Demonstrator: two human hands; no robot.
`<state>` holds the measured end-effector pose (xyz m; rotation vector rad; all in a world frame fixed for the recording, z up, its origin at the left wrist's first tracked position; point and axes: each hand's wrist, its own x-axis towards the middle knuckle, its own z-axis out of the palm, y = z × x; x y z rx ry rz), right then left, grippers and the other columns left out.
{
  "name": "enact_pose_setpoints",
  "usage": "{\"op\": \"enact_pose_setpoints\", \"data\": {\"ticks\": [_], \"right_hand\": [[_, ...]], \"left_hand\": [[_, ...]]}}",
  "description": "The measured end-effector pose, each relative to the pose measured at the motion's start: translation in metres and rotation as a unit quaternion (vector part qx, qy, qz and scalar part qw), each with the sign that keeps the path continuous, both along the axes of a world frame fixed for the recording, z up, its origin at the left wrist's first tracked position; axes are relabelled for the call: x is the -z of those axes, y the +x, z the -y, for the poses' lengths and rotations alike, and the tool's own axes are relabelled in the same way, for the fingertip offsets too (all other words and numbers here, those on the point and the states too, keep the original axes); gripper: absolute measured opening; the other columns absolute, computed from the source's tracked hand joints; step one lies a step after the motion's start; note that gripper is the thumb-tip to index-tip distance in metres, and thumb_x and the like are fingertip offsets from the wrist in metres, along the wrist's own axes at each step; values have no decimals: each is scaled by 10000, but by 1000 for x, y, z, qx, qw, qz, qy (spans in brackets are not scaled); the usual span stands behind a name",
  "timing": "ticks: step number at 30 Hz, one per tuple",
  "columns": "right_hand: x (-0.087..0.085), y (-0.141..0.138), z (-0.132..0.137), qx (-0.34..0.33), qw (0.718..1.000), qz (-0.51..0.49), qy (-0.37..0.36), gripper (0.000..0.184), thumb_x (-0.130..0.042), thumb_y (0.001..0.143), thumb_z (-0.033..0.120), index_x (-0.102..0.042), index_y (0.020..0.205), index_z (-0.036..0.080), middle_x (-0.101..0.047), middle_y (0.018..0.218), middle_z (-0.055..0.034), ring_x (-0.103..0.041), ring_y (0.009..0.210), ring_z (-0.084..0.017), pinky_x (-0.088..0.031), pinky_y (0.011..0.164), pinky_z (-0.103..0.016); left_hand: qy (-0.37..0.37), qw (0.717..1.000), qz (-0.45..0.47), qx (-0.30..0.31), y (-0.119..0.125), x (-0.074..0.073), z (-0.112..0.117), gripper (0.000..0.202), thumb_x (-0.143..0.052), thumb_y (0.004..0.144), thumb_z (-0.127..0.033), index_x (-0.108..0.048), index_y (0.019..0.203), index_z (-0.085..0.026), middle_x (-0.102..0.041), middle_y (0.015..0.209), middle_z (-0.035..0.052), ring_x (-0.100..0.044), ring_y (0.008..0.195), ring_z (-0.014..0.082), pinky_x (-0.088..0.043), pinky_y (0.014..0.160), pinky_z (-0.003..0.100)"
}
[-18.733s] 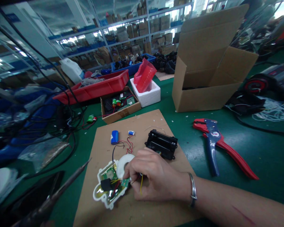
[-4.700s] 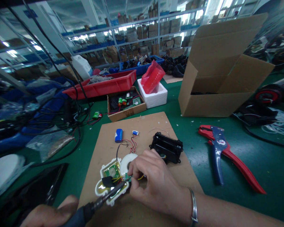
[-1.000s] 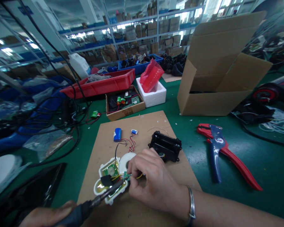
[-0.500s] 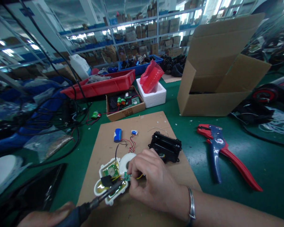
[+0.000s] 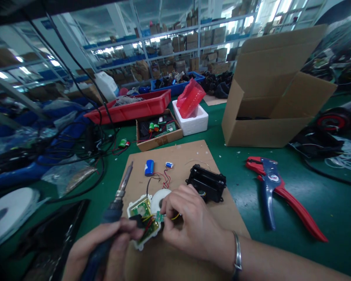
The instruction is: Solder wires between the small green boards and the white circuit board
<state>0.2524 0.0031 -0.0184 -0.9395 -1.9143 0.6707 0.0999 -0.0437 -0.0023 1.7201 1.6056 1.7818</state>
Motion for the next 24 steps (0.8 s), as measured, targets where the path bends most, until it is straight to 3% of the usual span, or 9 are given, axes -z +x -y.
{"op": "enact_pose_setpoints", "data": {"ticks": [4, 7, 13, 24], "right_hand": [[-2, 3, 0, -17, 1000, 6, -5, 183, -543, 693, 51, -429, 721, 191, -590, 762, 5, -487, 714, -153, -331, 661, -303], [-3, 4, 0, -25, 1000, 7, 1, 103, -504, 743, 90, -463, 738, 185, -555, 720, -8, -460, 685, -160, -316, 628, -299], [-1, 4, 0, -17, 1000, 13, 9, 73, -479, 836, 123, -507, 788, 170, -579, 776, -37, -484, 737, -173, -341, 670, -315], [0, 5, 0, -21, 1000, 10, 16, 63, -492, 795, 132, -489, 757, 181, -561, 735, -21, -466, 712, -172, -327, 652, -315]], "left_hand": [[-7, 995, -19, 95, 23, -12, -5, 201, -603, 803, -120, -602, 984, -206, -663, 886, 42, -667, 808, 174, -566, 677, 287], [-1, 988, -56, 142, 33, -19, -9, 264, -607, 784, -61, -602, 997, -217, -664, 919, 30, -648, 872, 156, -546, 740, 260], [37, 985, -103, 132, 42, -18, -14, 311, -658, 739, 9, -622, 958, -209, -659, 878, -3, -645, 849, 118, -510, 758, 207], [49, 984, -112, 126, 44, -15, -13, 287, -638, 739, -5, -614, 951, -198, -652, 891, 11, -643, 859, 126, -520, 778, 219]]}}
